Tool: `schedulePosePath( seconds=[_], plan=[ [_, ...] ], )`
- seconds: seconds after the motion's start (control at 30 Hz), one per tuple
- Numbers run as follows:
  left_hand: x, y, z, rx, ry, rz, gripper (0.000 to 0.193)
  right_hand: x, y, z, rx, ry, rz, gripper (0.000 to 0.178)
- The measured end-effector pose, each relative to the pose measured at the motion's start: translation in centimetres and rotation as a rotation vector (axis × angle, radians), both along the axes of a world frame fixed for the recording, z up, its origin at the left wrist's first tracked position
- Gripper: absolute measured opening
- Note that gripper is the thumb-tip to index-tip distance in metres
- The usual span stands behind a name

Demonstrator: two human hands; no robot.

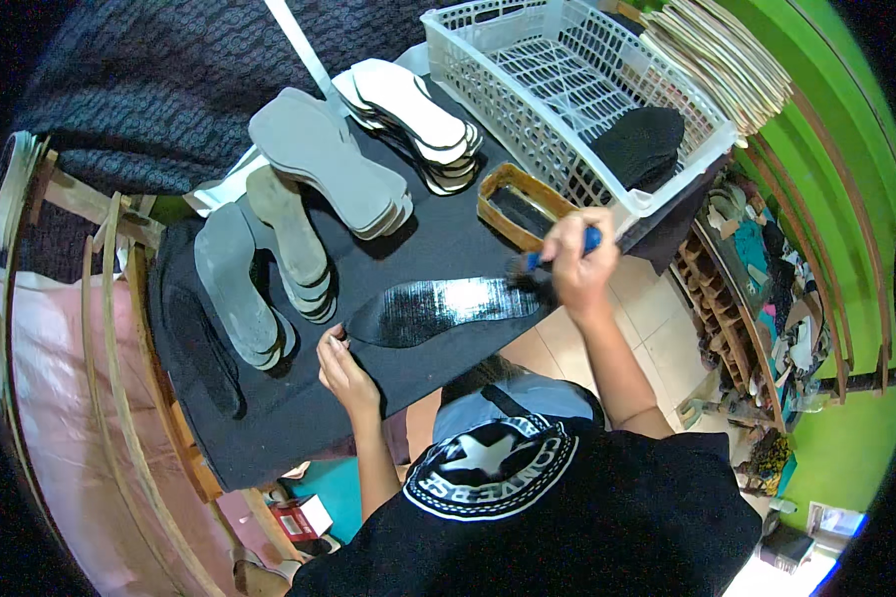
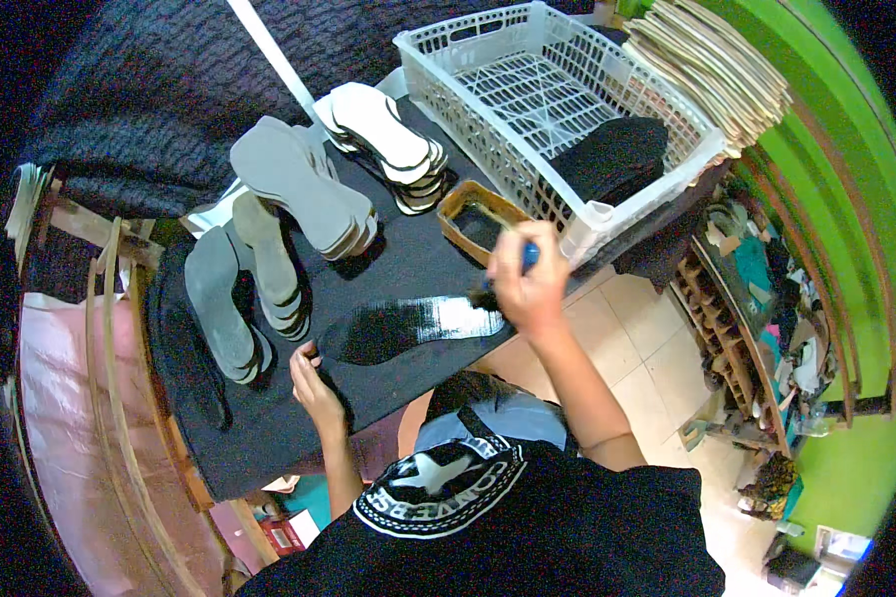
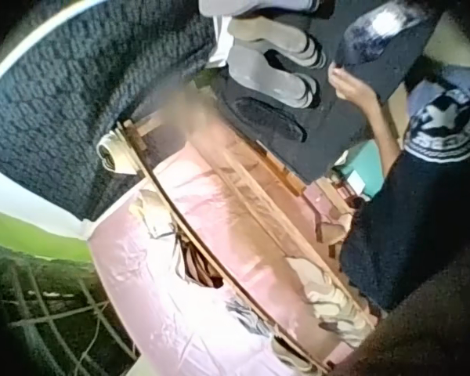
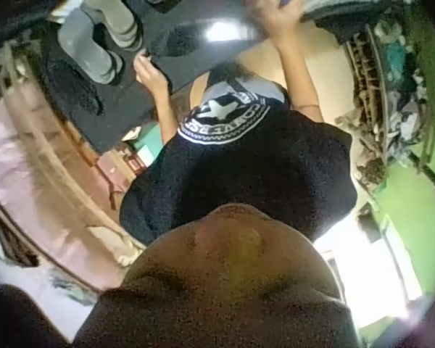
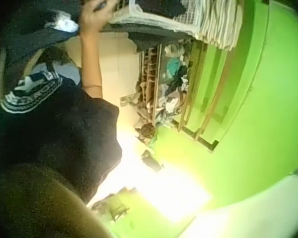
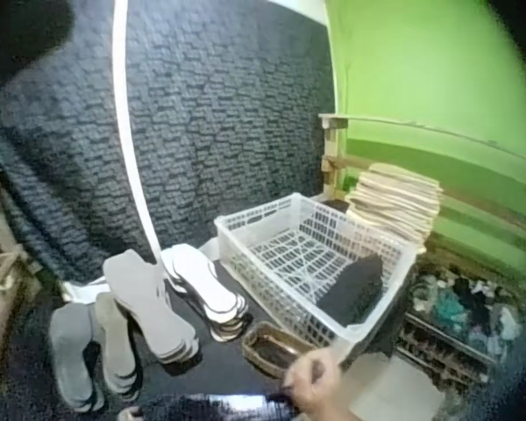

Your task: The person applies adhesive to shoe insoles using a brush and places the coated insoles into a plastic basket.

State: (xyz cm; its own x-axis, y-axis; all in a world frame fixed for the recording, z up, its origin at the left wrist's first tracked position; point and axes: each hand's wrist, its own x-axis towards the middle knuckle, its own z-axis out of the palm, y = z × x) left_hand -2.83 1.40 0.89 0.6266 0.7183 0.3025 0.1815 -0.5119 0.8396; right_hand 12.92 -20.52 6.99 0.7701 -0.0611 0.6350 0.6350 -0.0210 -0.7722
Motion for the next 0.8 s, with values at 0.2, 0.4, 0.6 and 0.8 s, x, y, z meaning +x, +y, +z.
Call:
schedulePosePath(
  seconds=[0.2, 0.4, 0.6, 0.8],
  plan=[
    [0.1, 0.1, -0.3, 0.002, 0.032, 0.015, 0.031, -0.7, 2.1, 0.2, -0.308, -0.003, -0.014, 0.025],
    [0.0, 0.0, -0.1, 0.037, 0.032, 0.043, 0.029, -1.1, -3.1, -2.3, -0.140, 0.014, -0.059, 0.031],
    [0.2, -0.2, -0.4, 0.040, -0.012, 0.054, 0.025, -1.8, -2.5, -1.7, -0.013, 0.129, -0.028, 0.033],
    [0.4, 0.0, -0.8, 0.021, 0.011, 0.075, 0.028, -2.4, -1.3, -1.2, -0.033, 0.256, 0.002, 0.038]
  ],
)
